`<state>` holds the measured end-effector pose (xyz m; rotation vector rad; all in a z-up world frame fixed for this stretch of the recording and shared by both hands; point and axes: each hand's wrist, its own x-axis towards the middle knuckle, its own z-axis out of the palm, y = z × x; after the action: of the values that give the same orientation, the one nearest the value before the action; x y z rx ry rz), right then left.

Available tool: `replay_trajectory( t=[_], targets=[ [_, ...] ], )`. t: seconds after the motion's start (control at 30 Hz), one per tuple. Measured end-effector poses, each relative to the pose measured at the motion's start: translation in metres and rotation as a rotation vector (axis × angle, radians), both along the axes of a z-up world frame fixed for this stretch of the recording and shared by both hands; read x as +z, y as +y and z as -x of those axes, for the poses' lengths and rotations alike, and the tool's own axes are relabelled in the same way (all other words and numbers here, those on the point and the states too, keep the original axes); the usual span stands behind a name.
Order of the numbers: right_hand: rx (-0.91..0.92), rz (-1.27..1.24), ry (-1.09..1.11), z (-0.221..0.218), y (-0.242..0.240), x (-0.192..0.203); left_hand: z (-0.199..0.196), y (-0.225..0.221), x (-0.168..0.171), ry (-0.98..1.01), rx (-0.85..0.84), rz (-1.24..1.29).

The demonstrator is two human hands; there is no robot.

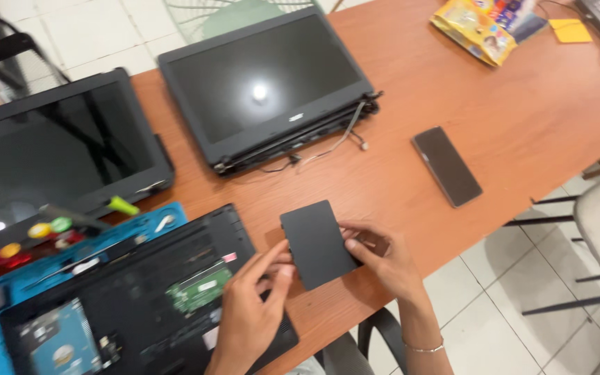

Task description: The person uses a tool to pry open the back panel of a laptop, removes the internal battery, and handles various internal components including a hard drive and heat sink.

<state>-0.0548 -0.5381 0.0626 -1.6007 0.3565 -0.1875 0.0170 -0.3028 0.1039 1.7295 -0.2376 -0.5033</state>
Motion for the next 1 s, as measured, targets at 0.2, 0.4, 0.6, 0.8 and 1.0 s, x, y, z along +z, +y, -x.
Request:
replay_trajectory(
  t=[0.2,0.4,0.6,0.8,1.0],
  targets=[
    [-0.156,0.241,0.045,0.005,-0.055,0.0,0.007,-0.07,-0.016,0.203,-0.208,0.086],
    [-0.123,0.556,0.132,-0.002,-0.063,0.013,0.016,-0.094,-0.036,0.302,-0.232,0.207],
    [-0.094,0.683,0.085,-0.001,-0.049,0.014,0.024,-0.094,-0.03,0.249,-0.205,0.173],
    [-0.071,0.857,0.159,-0.003,-0.037,0.012,0.023,-0.084,-0.022,0.271,-0.172,-0.024],
    [-0.056,0.992,0.155,-0.004,-0.035,0.006,0.002,-0.053,-0.038,-0.797,-0.162,-0.608]
  ],
)
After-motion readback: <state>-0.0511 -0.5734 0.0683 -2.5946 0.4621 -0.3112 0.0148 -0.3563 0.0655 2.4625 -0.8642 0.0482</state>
